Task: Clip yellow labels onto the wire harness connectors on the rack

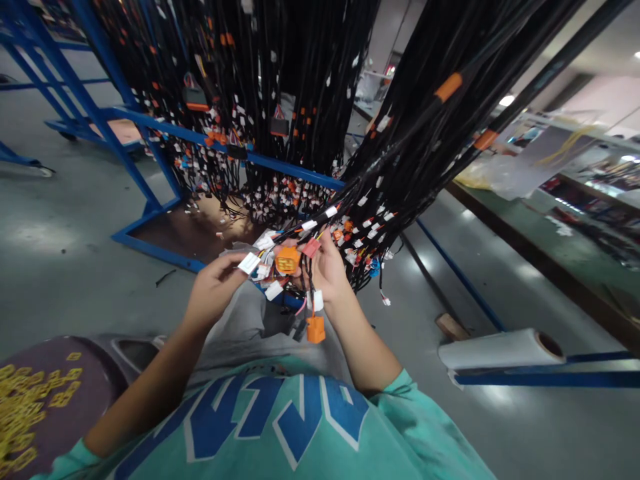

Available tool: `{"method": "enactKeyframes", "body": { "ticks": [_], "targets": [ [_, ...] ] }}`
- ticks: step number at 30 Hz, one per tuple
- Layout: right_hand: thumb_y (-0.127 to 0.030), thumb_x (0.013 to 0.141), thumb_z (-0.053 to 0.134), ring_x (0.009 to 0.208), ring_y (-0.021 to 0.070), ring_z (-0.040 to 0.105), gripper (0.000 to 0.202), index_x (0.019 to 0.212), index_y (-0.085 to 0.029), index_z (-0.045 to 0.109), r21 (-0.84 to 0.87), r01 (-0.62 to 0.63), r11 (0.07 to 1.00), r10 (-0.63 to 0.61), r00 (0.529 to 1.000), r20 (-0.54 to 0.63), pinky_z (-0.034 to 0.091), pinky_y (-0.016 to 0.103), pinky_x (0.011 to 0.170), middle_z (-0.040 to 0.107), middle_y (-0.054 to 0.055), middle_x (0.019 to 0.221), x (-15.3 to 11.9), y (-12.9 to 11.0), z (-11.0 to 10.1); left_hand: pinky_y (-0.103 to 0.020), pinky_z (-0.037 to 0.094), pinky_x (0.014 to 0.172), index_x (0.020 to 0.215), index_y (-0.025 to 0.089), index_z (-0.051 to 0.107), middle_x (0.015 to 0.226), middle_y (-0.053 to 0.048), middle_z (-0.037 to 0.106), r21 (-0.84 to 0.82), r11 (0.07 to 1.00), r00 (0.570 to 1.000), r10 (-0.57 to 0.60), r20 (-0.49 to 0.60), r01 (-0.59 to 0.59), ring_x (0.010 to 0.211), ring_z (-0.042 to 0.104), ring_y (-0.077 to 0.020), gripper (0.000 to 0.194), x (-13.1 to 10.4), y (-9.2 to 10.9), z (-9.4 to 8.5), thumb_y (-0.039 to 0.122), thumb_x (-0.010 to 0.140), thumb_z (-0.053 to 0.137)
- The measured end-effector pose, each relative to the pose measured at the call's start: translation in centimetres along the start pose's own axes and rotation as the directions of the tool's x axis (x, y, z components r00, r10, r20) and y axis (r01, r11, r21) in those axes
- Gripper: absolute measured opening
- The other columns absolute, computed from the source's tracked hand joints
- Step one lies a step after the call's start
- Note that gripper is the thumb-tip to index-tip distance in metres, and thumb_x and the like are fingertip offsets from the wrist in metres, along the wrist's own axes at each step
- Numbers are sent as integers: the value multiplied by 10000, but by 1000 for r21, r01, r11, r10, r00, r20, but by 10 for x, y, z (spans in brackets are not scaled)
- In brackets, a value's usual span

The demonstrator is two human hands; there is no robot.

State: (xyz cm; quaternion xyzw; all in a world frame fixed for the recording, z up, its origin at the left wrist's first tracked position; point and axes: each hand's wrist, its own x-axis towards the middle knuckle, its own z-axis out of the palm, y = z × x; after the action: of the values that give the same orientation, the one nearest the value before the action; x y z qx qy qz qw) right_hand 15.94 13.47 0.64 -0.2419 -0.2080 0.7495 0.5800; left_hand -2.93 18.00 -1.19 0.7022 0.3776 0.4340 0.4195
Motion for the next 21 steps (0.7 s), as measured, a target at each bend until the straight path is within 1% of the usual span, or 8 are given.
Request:
{"method": "enactKeyframes", "body": {
  "ticks": [3, 5, 7, 9, 11, 12, 17, 21],
  "targets": [
    [-742, 795, -66, 390, 78, 337, 839, 842, -153, 529, 27, -37, 999, 35, 996, 79, 216, 143, 286, 498, 21, 580, 3, -7, 2, -251, 482, 694, 790, 175, 640, 800, -20, 661, -12, 998, 959, 51, -278, -57, 736, 608, -144, 128, -2, -3, -3, 254, 697, 602],
    [-727, 802, -79, 381, 73, 280, 861, 901, -142, 544, 43, -39, 998, 32, 989, 145, 194, 136, 281, 439, -1, 539, 6, -10, 2, -240, 479, 682, 752, 178, 633, 745, -5, 652, -69, 994, 930, 59, -364, -90, 710, 607, -130, 88, -6, -2, -2, 214, 679, 601],
    [-745, 797, -47, 376, 63, 223, 863, 951, -141, 550, 48, -47, 998, 36, 979, 198, 179, 128, 282, 397, -22, 525, 8, -11, 3, -244, 487, 629, 721, 170, 626, 678, -2, 645, -186, 981, 954, -8, -301, -50, 631, 606, -126, 73, -10, 2, 0, 211, 672, 588],
    [-765, 795, 12, 378, 55, 192, 838, 973, -149, 551, 49, -50, 998, 38, 976, 214, 175, 119, 288, 373, -36, 527, 11, -12, 5, -258, 497, 589, 718, 159, 628, 625, -8, 644, -291, 954, 987, -111, -117, 72, 570, 605, -132, 101, -13, 6, 5, 235, 666, 588],
    [-773, 795, 56, 378, 49, 183, 815, 969, -152, 553, 57, -43, 997, 31, 982, 188, 166, 113, 291, 364, -42, 531, 12, -12, 9, -270, 507, 596, 743, 151, 640, 640, -18, 662, -342, 921, 982, -183, 48, 188, 572, 616, -138, 148, -14, 11, 11, 255, 646, 601],
    [-771, 797, 54, 374, 48, 179, 815, 968, -151, 554, 62, -37, 997, 26, 985, 168, 156, 114, 287, 365, -43, 530, 12, -11, 12, -271, 511, 605, 755, 151, 643, 668, -21, 673, -361, 905, 974, -206, 89, 225, 586, 621, -138, 168, -14, 12, 13, 256, 630, 608],
    [-734, 817, -13, 348, 46, 169, 840, 989, -134, 548, 42, 0, 999, -4, 996, 89, 126, 127, 265, 415, -31, 538, 10, -8, 21, -267, 512, 587, 660, 165, 606, 670, -6, 680, -378, 885, 962, -241, 125, 271, 566, 610, -127, 102, -9, 16, 14, 203, 566, 591],
    [-793, 782, 107, 336, 38, 131, 808, 940, -140, 556, -67, 36, 997, -30, 996, 84, 85, 130, 265, 375, -54, 489, 10, -7, 23, -285, 511, 567, 606, 161, 591, 596, -13, 652, -360, 894, 961, -217, 170, 265, 531, 605, -137, 46, -5, 17, 1, 180, 572, 567]
  ]
}}
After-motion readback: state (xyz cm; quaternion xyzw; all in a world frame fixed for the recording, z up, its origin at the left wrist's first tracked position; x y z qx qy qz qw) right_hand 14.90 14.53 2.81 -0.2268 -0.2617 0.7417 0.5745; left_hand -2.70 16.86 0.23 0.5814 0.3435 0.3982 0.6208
